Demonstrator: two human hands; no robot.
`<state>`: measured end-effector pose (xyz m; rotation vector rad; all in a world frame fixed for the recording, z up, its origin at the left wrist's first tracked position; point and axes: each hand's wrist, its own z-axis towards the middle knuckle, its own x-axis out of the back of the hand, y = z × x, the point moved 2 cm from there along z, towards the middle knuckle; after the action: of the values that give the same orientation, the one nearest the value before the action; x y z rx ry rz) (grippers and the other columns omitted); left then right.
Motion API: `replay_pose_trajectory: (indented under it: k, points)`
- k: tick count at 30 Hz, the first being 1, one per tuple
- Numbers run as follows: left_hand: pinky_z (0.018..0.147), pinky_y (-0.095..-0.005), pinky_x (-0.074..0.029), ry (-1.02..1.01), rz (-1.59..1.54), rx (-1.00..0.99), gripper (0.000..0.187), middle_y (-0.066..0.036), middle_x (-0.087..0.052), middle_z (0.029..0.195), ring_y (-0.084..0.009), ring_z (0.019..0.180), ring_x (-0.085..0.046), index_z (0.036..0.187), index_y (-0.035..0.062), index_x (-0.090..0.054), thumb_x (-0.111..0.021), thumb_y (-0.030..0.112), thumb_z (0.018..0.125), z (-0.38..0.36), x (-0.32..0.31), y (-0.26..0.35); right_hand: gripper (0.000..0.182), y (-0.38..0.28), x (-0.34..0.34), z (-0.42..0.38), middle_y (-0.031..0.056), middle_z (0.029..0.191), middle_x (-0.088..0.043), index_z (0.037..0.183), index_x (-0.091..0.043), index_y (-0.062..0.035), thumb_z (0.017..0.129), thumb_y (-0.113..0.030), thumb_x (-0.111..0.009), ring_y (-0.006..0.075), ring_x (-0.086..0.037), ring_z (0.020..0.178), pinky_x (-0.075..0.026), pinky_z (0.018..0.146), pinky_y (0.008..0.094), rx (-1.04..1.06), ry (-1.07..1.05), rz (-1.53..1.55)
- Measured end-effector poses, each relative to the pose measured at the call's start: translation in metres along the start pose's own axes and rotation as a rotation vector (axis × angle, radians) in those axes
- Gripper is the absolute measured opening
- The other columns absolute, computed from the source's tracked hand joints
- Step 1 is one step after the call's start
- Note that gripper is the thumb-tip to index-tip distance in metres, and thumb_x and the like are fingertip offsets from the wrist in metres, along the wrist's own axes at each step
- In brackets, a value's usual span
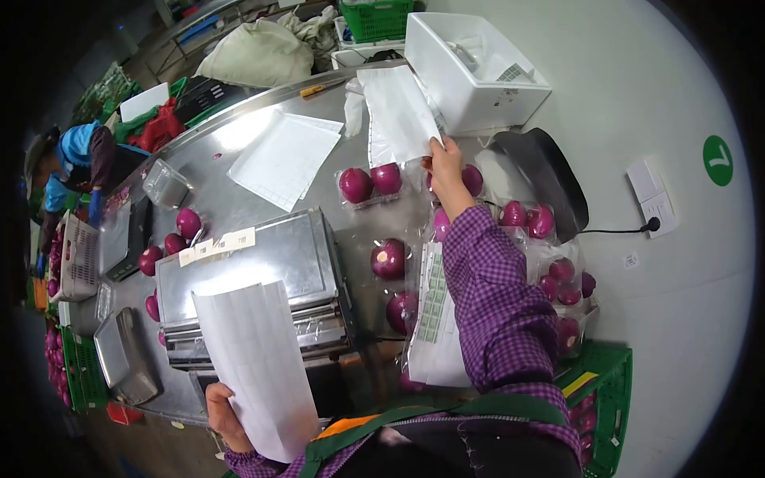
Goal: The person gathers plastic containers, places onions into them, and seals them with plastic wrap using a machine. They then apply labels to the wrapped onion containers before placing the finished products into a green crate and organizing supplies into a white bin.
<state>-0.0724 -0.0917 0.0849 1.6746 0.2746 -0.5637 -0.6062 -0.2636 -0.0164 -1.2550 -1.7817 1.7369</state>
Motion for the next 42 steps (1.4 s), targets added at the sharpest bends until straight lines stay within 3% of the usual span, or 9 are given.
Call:
replay_pose_trajectory:
  k: [11, 15, 22, 26, 28, 32, 35, 37, 42]
  points:
    - [0.080, -0.0539, -0.054, -0.056, -0.180, 0.079, 0.020, -0.039, -0.057, 0.103, -0.0460, 0.089, -0.063, 0.086, -0.0078, -0.054, -0.043, -0.001, 0.070, 0.026, -0.008, -0.014, 0.058, 0.005, -0.013, 0.067, 0.0186, 0.095, -0.059, 0.137, -0.027, 0.0057, 0.091, -0.012, -0.056, 0.0219, -0.064, 0.070, -0.055, 0.059, 0.0299, 0.089, -0.130, 0.091]
    - [0.075, -0.0522, -0.056, -0.272, 0.053, -0.003, 0.030, -0.028, -0.058, 0.110, -0.0366, 0.092, -0.063, 0.097, 0.0031, -0.050, -0.044, 0.032, 0.094, 0.017, 0.013, -0.020, 0.064, 0.004, 0.001, 0.070, 0.0220, 0.102, -0.055, 0.140, -0.020, 0.0042, 0.090, -0.012, -0.057, 0.0245, -0.065, 0.071, -0.055, 0.059, 0.0318, 0.004, -0.011, 0.010]
    - [0.074, -0.0328, -0.052, 0.060, 0.148, 0.089, 0.040, -0.014, -0.062, 0.100, -0.0220, 0.084, -0.061, 0.110, 0.0016, -0.054, -0.039, 0.036, 0.096, -0.007, -0.044, -0.011, 0.031, -0.030, 0.016, -0.100, 0.0162, 0.110, -0.061, 0.122, -0.050, -0.0004, 0.096, -0.017, -0.048, 0.0195, -0.063, 0.086, -0.052, 0.072, 0.0302, -0.153, -0.529, -0.160]
    - [0.083, -0.0338, -0.051, -0.287, 0.427, -0.095, 0.043, -0.017, -0.059, 0.116, -0.0234, 0.096, -0.062, 0.123, 0.0014, -0.050, -0.038, 0.032, 0.095, 0.012, -0.038, -0.037, 0.063, -0.010, 0.034, -0.234, 0.0115, 0.115, -0.062, 0.129, -0.048, -0.0041, 0.094, -0.055, -0.038, 0.0223, -0.062, 0.099, -0.050, 0.086, 0.0374, -0.483, -0.820, -0.067]
    - [0.093, -0.0329, -0.046, -0.053, 0.086, 0.197, 0.044, -0.018, -0.052, 0.125, -0.0234, 0.111, -0.054, 0.124, -0.0042, -0.048, -0.050, 0.007, 0.082, 0.008, -0.074, -0.051, 0.083, 0.006, 0.043, -0.287, 0.0144, 0.131, -0.053, 0.136, -0.042, -0.0017, 0.089, -0.069, -0.032, 0.0258, -0.051, 0.118, -0.037, 0.103, 0.0427, -0.682, -0.901, 0.206]
    - [0.088, -0.0292, -0.049, -0.165, 0.170, 0.288, 0.039, -0.013, -0.057, 0.119, -0.0180, 0.102, -0.059, 0.122, -0.0018, -0.054, -0.060, 0.000, 0.083, 0.017, -0.110, -0.084, 0.099, -0.037, 0.077, -0.344, 0.0160, 0.146, -0.033, 0.144, -0.021, 0.0033, 0.084, -0.075, -0.028, 0.0268, -0.035, 0.133, -0.026, 0.109, 0.0411, -0.491, -0.842, 0.350]
    - [0.096, -0.0300, -0.044, -0.251, 0.226, 0.251, 0.044, -0.010, -0.055, 0.124, -0.0173, 0.110, -0.054, 0.127, 0.0008, -0.051, -0.061, 0.002, 0.085, 0.011, -0.122, -0.109, 0.068, -0.045, 0.117, -0.366, 0.0117, 0.130, -0.053, 0.136, -0.043, -0.0041, 0.094, -0.057, -0.039, 0.0193, -0.048, 0.120, -0.037, 0.102, 0.0341, -0.468, -0.713, 0.528]
    - [0.096, -0.0297, -0.044, -0.302, 0.230, 0.219, 0.044, -0.009, -0.055, 0.124, -0.0173, 0.111, -0.054, 0.128, 0.0020, -0.051, -0.061, 0.003, 0.085, 0.001, -0.137, -0.120, 0.044, -0.050, 0.145, -0.384, 0.0084, 0.115, -0.060, 0.132, -0.046, -0.0010, 0.095, -0.025, -0.053, 0.0128, -0.056, 0.104, -0.044, 0.090, 0.0268, -0.226, -0.614, -0.088]
    - [0.088, -0.0235, -0.046, -0.402, 0.069, 0.337, 0.045, -0.006, -0.055, 0.123, -0.0109, 0.101, -0.056, 0.135, 0.0068, -0.045, -0.056, 0.009, 0.091, -0.023, -0.158, -0.146, 0.036, -0.036, 0.206, -0.414, 0.0072, 0.096, -0.066, 0.124, -0.048, 0.0040, 0.088, 0.002, -0.052, 0.0087, -0.060, 0.086, -0.047, 0.075, 0.0240, -0.077, -0.335, -0.313]
